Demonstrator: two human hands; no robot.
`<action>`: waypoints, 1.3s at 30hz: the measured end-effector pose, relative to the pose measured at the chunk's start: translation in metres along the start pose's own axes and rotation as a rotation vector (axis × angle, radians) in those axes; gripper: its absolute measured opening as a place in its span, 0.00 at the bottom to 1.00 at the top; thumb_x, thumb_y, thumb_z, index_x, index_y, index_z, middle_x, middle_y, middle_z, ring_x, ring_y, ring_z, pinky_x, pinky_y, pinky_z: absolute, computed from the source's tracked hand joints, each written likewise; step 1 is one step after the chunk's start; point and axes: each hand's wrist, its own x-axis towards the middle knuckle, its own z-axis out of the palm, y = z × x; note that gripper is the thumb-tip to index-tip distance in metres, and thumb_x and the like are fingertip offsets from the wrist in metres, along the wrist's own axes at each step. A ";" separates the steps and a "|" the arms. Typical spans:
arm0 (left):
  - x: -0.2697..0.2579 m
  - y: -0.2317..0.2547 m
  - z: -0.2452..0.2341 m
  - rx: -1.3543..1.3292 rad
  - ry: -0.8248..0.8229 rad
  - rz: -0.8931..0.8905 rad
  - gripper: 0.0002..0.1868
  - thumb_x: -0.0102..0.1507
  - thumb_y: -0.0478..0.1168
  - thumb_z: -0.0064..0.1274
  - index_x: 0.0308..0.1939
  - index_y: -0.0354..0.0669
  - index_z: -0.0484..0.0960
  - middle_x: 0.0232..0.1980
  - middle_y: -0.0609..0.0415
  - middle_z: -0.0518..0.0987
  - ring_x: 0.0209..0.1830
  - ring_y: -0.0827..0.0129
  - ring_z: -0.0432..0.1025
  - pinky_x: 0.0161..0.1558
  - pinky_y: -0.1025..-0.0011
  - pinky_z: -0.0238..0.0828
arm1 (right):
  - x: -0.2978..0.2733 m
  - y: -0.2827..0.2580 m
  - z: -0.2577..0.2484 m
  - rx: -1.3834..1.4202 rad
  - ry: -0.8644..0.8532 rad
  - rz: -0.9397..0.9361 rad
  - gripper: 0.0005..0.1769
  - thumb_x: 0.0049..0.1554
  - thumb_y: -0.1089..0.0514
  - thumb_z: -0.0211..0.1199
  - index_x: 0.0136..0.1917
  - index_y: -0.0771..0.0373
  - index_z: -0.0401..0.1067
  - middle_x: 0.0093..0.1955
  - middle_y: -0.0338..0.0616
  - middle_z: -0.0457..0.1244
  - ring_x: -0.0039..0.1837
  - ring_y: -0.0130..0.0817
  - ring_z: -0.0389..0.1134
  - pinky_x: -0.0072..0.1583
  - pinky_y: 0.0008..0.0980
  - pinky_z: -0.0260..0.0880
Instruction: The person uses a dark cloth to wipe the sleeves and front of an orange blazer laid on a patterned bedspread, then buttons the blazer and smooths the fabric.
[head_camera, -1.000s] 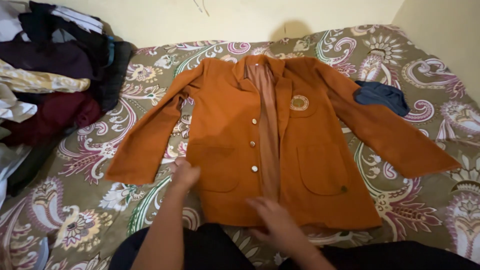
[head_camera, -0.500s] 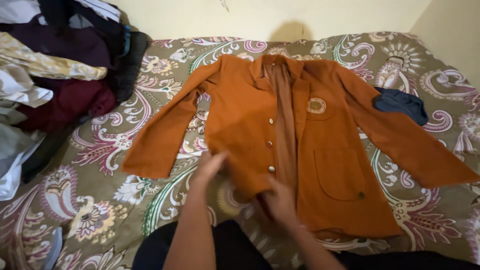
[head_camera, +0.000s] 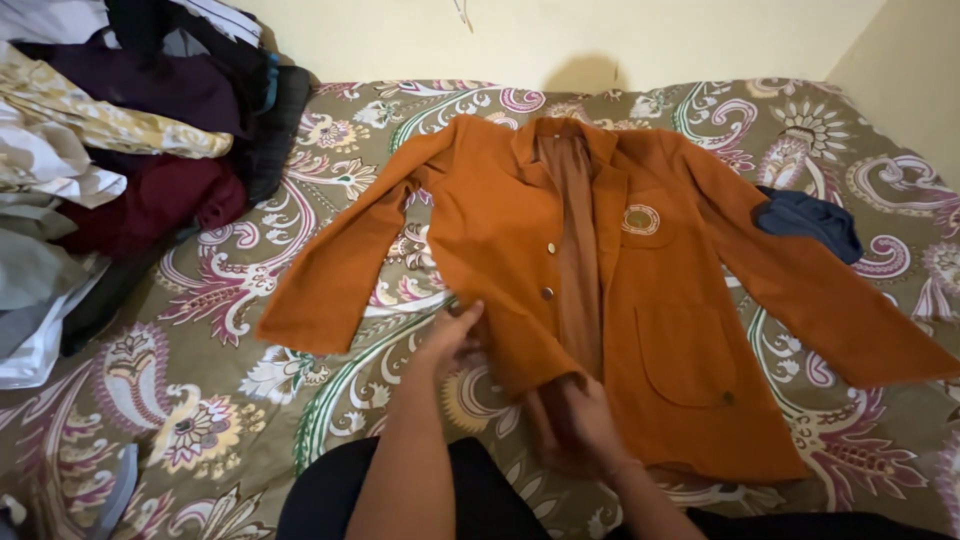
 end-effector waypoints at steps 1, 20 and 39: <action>0.003 -0.001 0.000 -0.002 0.000 -0.001 0.37 0.58 0.58 0.56 0.67 0.53 0.64 0.60 0.50 0.75 0.52 0.51 0.74 0.45 0.56 0.70 | 0.001 -0.001 -0.003 -0.002 0.000 0.001 0.20 0.62 0.58 0.52 0.62 0.69 0.73 0.55 0.49 0.70 0.55 0.38 0.69 0.57 0.35 0.69; 0.015 -0.009 -0.041 0.727 0.334 0.199 0.44 0.59 0.58 0.64 0.65 0.27 0.64 0.62 0.33 0.69 0.58 0.43 0.72 0.58 0.53 0.69 | -0.087 -0.103 0.067 -1.134 -0.423 -0.364 0.38 0.56 0.45 0.65 0.77 0.49 0.61 0.81 0.46 0.52 0.81 0.54 0.46 0.72 0.54 0.42; -0.045 0.007 0.012 1.613 0.312 0.135 0.26 0.64 0.45 0.54 0.66 0.65 0.68 0.79 0.58 0.46 0.80 0.55 0.45 0.64 0.36 0.58 | -0.073 -0.059 0.016 -0.802 -0.404 -0.595 0.18 0.49 0.66 0.61 0.55 0.61 0.74 0.53 0.48 0.68 0.58 0.49 0.69 0.59 0.41 0.70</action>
